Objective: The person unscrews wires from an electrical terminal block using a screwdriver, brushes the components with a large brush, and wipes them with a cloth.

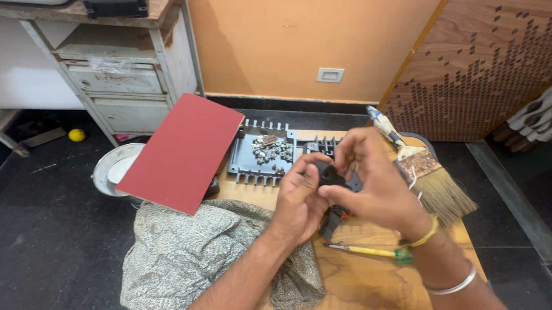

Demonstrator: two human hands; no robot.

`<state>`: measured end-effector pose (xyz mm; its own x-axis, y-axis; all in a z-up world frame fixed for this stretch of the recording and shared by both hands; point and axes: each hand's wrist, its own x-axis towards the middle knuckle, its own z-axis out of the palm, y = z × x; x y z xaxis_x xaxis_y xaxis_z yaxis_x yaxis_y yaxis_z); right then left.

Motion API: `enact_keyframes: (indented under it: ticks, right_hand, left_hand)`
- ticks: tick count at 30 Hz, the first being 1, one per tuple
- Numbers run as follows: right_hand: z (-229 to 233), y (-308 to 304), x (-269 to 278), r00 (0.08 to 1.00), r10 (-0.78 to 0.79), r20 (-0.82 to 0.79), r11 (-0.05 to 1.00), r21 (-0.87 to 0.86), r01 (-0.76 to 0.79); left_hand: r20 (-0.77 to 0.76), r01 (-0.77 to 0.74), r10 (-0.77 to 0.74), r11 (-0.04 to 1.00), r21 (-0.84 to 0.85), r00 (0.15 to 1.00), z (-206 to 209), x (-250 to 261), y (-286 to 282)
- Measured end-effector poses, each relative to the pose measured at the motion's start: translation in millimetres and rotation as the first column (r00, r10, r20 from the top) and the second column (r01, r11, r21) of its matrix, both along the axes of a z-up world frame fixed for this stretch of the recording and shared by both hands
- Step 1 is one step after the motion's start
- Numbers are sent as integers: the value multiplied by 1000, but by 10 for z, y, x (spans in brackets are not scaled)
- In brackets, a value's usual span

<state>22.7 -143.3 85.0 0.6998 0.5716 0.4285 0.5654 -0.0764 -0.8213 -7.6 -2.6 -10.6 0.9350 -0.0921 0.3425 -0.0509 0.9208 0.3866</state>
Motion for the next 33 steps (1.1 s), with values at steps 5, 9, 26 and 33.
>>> enact_keyframes:
  ticks: [5, 9, 26, 33]
  right_hand:
    - [116, -734, 47, 984, -178, -4, 957, 232, 174]
    - [-91, -1170, -161, 888, -441, 132, 832, -313, 459]
    - [-453, -1419, -557, 960, -134, 244, 493, -824, 278]
    - [-659, -1375, -561, 901, -434, -17, 834, -385, 395]
  left_hand:
    - [-82, -56, 60, 997, 47, 995, 70, 7, 22]
    - [-114, -96, 96, 995, 3, 989, 47, 46, 34]
    - [-228, -269, 302, 949, 165, 926, 98, 77, 90]
    - [-277, -280, 324, 941, 188, 904, 22, 151, 46]
